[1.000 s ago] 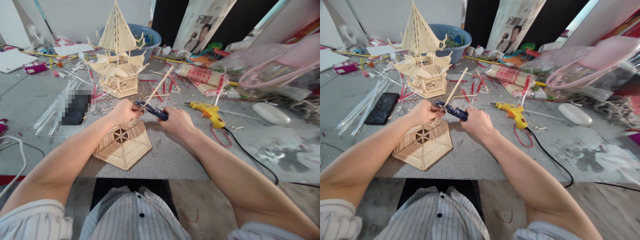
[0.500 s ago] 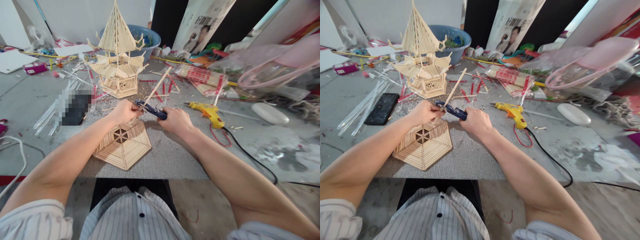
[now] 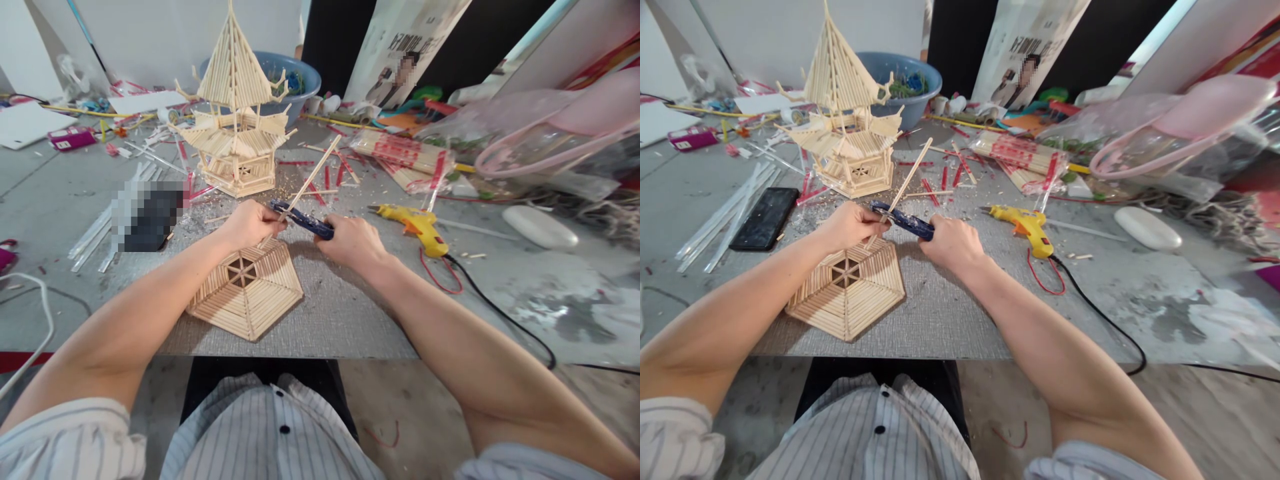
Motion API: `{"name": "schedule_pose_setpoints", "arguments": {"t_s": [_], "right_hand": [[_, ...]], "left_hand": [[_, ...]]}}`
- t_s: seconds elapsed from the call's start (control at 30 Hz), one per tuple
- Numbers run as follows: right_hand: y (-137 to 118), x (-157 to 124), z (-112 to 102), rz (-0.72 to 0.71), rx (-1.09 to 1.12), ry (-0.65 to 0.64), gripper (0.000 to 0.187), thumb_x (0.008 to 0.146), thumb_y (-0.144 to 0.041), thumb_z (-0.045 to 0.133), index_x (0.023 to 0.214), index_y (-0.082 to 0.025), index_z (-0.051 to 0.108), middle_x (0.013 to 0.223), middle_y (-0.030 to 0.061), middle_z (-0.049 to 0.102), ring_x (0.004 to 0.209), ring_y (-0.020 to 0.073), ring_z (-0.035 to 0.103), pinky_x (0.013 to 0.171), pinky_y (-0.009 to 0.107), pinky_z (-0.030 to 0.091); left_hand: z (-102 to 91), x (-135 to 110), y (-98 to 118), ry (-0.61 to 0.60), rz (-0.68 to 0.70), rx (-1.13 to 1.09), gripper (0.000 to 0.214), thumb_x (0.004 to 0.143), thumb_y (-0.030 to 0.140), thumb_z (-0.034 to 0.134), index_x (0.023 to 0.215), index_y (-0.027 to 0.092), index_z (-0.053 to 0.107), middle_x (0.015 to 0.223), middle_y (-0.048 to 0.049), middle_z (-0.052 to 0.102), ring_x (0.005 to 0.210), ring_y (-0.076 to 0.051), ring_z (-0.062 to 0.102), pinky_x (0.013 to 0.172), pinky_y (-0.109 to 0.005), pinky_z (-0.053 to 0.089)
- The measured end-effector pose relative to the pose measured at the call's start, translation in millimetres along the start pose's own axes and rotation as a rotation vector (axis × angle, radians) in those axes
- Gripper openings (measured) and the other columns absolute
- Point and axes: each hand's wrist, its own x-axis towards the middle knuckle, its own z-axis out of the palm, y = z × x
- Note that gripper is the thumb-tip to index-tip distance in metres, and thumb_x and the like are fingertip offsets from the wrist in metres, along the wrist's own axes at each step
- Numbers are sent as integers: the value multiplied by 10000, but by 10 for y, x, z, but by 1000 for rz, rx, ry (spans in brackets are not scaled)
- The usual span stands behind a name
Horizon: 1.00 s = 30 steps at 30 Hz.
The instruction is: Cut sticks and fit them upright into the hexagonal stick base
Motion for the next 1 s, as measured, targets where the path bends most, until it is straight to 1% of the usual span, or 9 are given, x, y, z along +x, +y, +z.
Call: {"name": "schedule_pose_setpoints", "arguments": {"t_s": [0.53, 0.83, 1.0], "right_hand": [[-14, 12, -8, 21, 1, -25, 306, 764, -382, 478, 944, -196, 641, 897, 131, 698, 818, 296, 651, 605, 334, 379], [-15, 19, -11, 33, 9, -32, 299, 762, -390, 500, 941, -200, 646, 873, 131, 692, 799, 302, 647, 598, 339, 380], [-5, 22, -7, 29, 16, -27, 285, 761, -387, 508, 924, -204, 653, 860, 132, 692, 785, 299, 645, 595, 341, 381]], "left_hand": [[22, 3, 11, 20, -16, 26, 188, 769, 269, 608, 744, 116, 714, 443, 61, 431, 490, -66, 376, 553, -239, 286], [17, 3, 30, 25, -24, 73, 181, 779, 249, 607, 701, 115, 701, 434, 60, 427, 483, -61, 363, 550, -236, 279], [17, -3, 36, 16, -17, 68, 212, 782, 248, 604, 624, 121, 664, 429, 62, 395, 484, -61, 344, 548, -240, 267]]}}
